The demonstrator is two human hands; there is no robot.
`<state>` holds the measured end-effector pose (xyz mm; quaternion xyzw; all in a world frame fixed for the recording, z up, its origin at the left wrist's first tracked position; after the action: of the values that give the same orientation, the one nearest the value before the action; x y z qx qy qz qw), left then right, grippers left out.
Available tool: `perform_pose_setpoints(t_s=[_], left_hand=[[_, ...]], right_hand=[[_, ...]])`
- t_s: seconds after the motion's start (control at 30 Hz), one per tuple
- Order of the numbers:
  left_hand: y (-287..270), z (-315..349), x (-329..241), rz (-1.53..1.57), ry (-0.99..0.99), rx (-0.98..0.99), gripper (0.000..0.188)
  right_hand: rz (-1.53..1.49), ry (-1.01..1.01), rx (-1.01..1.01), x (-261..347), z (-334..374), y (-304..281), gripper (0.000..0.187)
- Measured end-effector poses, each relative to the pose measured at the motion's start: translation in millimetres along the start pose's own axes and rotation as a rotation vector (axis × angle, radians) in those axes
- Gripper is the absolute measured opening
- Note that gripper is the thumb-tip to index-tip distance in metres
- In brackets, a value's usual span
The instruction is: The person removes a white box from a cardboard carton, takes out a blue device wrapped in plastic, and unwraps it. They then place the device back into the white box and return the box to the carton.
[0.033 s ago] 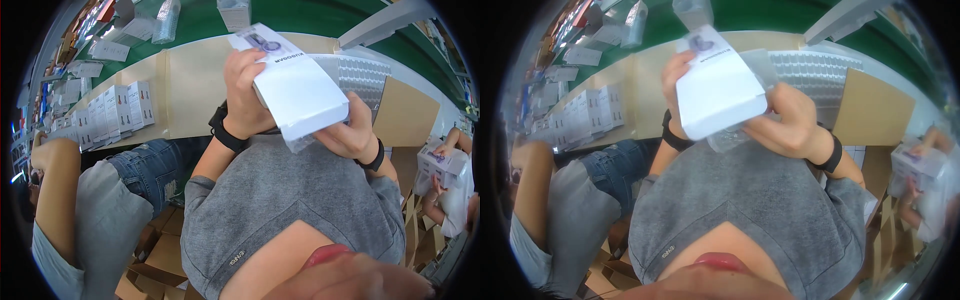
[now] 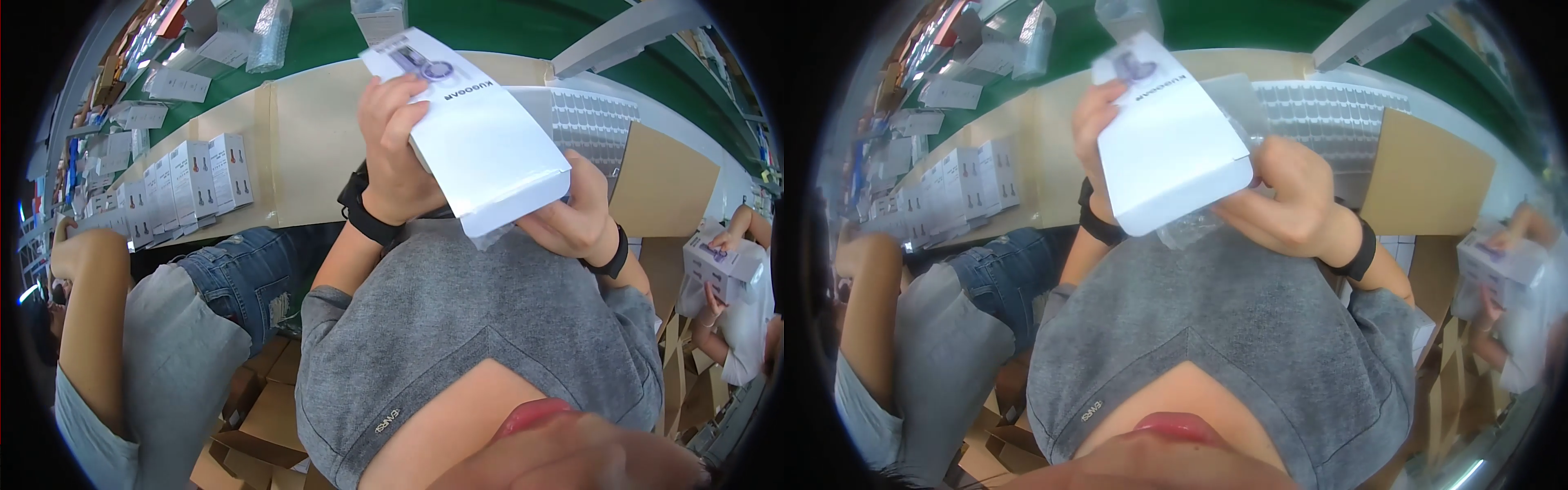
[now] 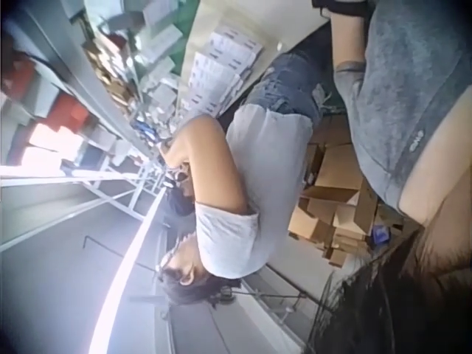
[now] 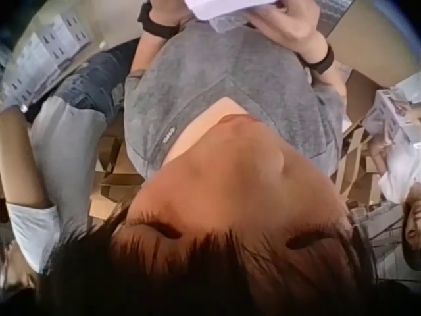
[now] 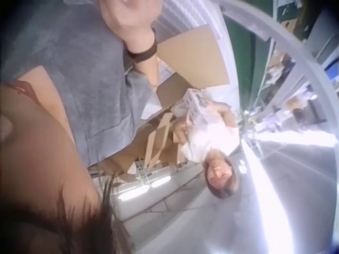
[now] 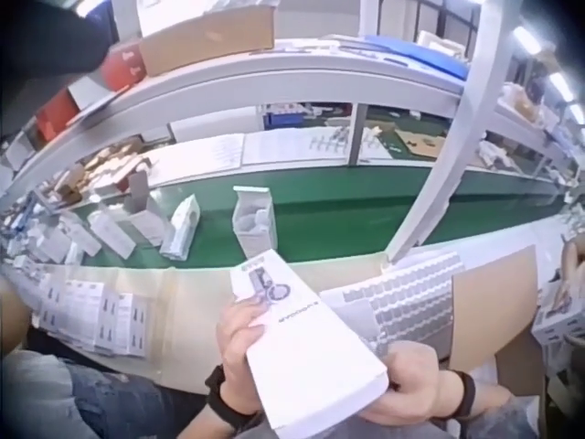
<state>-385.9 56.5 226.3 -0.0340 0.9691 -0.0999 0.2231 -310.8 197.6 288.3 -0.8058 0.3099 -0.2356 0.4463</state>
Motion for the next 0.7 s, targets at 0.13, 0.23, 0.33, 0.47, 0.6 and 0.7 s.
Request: perform_pose_setpoints(t_s=[0.13, 0.23, 0.33, 0.47, 0.6, 0.7], left_hand=[[-6, -13, -4, -0.047, 0.136, -0.049, 0.074], [0, -20, 0, 0.087, -0.099, 0.171, 0.071], [12, 6, 17, 0.366, -0.523, 0.21, 0.068], [27, 30, 34, 0.628, -0.942, 0.179, 0.062], [34, 38, 50, 0.848, -1.153, 0.008, 0.055], [35, 34, 66, 0.807, -1.145, -0.085, 0.052]], right_hand=[[-0.035, -0.066, -0.086, -6, 2, 6, 0.036], [-0.066, -0.045, -0.151, -13, -9, 2, 0.033], [-0.226, 0.32, 0.08, -40, -24, 14, 0.033], [-0.656, 0.668, -0.106, -91, -7, 25, 0.044], [-0.755, 0.688, -0.251, -108, 12, 58, 0.061], [-0.661, 0.585, -0.146, -94, 8, 93, 0.07]])
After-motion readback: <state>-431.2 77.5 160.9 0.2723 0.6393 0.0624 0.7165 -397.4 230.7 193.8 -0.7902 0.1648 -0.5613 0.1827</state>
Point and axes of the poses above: each hand's wrist, its own z-axis away from the middle knuckle, its own y-axis out of the palm, x = y × z, the point moved 6 cm from there along -z, towards the middle knuckle, and after that the axes turned 7 degrees about z, right-handed, at the moved point
